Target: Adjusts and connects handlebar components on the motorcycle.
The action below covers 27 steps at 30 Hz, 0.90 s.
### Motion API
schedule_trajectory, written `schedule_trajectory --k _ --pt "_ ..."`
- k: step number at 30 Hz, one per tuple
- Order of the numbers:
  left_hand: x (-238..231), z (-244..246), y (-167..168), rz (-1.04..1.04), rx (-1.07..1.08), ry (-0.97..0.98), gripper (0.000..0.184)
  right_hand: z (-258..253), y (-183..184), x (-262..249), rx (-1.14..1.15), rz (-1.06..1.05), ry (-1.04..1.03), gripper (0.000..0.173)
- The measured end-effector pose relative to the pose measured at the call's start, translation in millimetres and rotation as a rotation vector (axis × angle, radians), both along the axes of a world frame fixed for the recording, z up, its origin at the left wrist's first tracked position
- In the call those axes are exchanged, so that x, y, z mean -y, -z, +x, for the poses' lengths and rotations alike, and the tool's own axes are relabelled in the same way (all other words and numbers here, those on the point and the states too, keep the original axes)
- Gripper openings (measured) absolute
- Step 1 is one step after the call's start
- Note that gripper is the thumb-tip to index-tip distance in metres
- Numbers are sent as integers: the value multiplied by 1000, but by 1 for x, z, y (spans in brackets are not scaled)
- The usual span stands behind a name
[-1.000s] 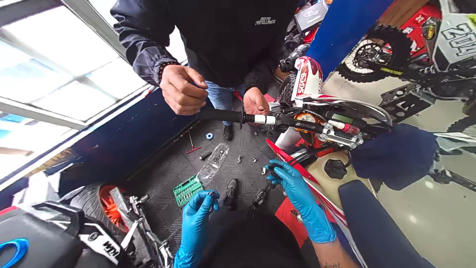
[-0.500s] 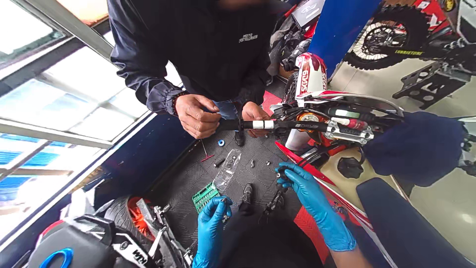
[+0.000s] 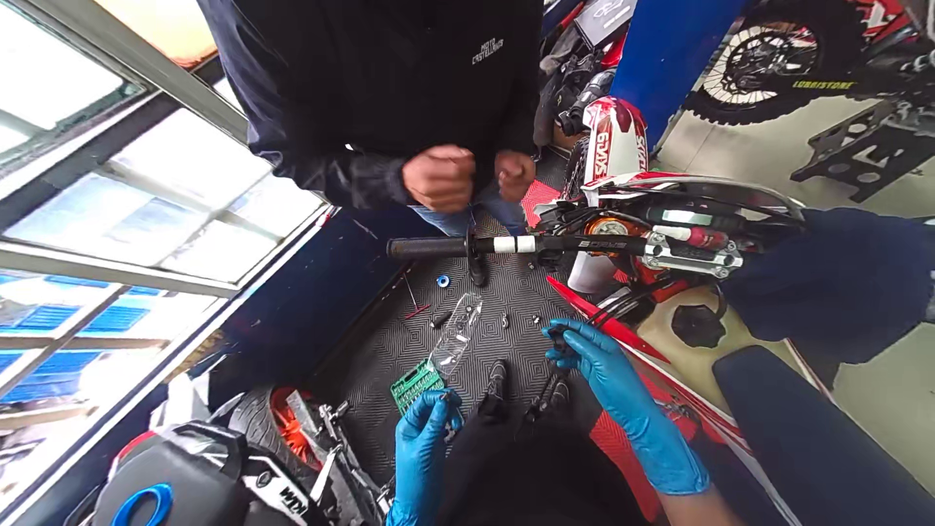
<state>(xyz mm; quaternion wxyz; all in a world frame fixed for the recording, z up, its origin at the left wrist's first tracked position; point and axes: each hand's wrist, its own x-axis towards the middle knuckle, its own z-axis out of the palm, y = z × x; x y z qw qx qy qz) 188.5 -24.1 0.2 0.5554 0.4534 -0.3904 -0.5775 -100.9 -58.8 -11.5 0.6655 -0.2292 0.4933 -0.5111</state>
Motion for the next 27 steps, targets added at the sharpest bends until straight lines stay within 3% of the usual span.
schedule_trajectory --k 9,16,23,27 --pt "-3 -1 -1 -4 -5 3 18 0 2 -4 8 10 5 34" --pt "-4 1 -1 -11 9 18 18 -3 8 -8 46 -271 -108 59" --pt "-6 4 -3 -20 25 18 19 0 4 -7 146 -354 -147 46" --pt "-8 7 -3 -21 16 2 19 6 9 -2 257 -329 -105 48"
